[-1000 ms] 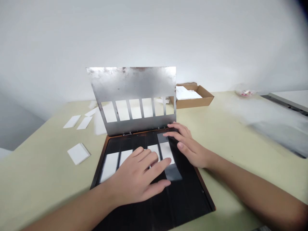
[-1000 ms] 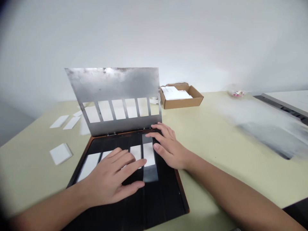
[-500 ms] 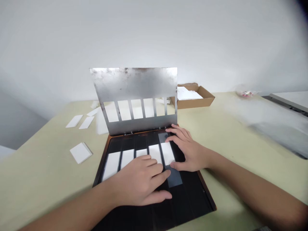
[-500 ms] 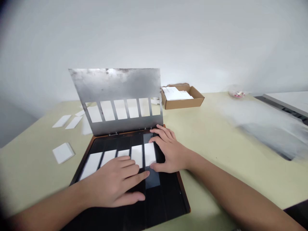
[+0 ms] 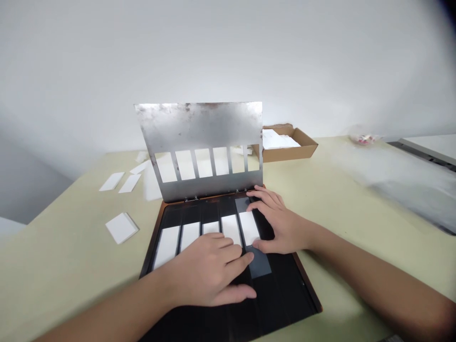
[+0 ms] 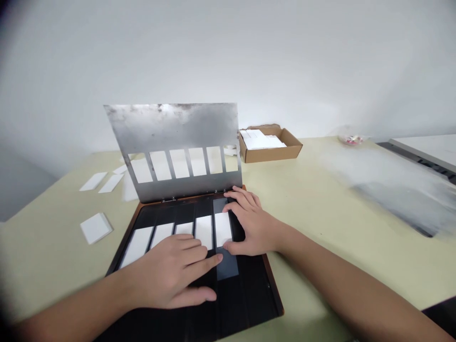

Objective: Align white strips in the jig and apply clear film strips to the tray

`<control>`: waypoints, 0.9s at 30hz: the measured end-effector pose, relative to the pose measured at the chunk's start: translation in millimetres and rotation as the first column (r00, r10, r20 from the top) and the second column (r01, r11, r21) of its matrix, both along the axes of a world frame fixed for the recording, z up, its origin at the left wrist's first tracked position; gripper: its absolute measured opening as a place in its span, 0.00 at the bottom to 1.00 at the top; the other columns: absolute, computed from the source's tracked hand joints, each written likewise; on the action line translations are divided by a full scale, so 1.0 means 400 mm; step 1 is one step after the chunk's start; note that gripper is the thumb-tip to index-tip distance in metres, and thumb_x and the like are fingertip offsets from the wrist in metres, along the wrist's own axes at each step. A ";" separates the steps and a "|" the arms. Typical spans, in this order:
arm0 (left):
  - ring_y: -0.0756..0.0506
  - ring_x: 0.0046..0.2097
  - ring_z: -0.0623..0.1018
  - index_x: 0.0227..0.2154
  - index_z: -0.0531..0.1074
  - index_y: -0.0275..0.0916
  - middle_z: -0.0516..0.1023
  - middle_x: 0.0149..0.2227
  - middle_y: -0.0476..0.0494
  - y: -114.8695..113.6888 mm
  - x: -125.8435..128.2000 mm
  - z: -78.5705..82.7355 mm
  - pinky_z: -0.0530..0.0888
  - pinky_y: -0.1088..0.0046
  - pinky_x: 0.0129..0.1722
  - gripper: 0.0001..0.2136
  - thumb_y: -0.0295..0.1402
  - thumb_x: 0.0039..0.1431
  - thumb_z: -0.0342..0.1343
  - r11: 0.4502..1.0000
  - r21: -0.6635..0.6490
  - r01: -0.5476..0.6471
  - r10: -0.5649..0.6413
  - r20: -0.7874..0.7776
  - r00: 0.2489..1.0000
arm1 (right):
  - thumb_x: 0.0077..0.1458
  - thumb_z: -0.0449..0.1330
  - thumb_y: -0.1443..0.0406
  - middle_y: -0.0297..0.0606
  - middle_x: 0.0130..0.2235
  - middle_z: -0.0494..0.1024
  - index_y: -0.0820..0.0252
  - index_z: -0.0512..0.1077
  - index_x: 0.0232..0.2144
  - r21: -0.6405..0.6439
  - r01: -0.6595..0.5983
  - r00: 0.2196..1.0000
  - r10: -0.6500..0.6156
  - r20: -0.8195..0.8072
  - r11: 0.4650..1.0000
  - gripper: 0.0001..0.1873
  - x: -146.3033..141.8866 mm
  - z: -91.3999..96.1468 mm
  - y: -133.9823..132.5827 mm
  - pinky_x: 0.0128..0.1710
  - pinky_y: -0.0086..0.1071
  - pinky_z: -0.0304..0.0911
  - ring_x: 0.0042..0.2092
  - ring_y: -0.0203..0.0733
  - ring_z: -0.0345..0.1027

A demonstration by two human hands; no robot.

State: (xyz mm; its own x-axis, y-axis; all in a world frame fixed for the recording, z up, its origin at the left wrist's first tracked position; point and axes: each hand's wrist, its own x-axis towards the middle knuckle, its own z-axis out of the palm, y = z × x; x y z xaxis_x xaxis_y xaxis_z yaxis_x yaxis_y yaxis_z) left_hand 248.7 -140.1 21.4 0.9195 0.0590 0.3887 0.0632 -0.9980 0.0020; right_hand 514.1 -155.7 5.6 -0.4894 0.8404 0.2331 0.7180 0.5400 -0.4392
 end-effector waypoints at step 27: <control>0.44 0.27 0.74 0.50 0.76 0.32 0.77 0.29 0.46 0.001 -0.001 -0.007 0.67 0.66 0.25 0.24 0.52 0.70 0.55 1.000 0.015 0.002 -0.002 0.018 1.000 | 0.52 0.70 0.52 0.52 0.71 0.58 0.56 0.64 0.58 -0.001 -0.022 1.000 0.022 -0.002 1.000 0.35 0.001 0.001 -0.002 0.71 0.61 0.44 0.76 0.61 0.36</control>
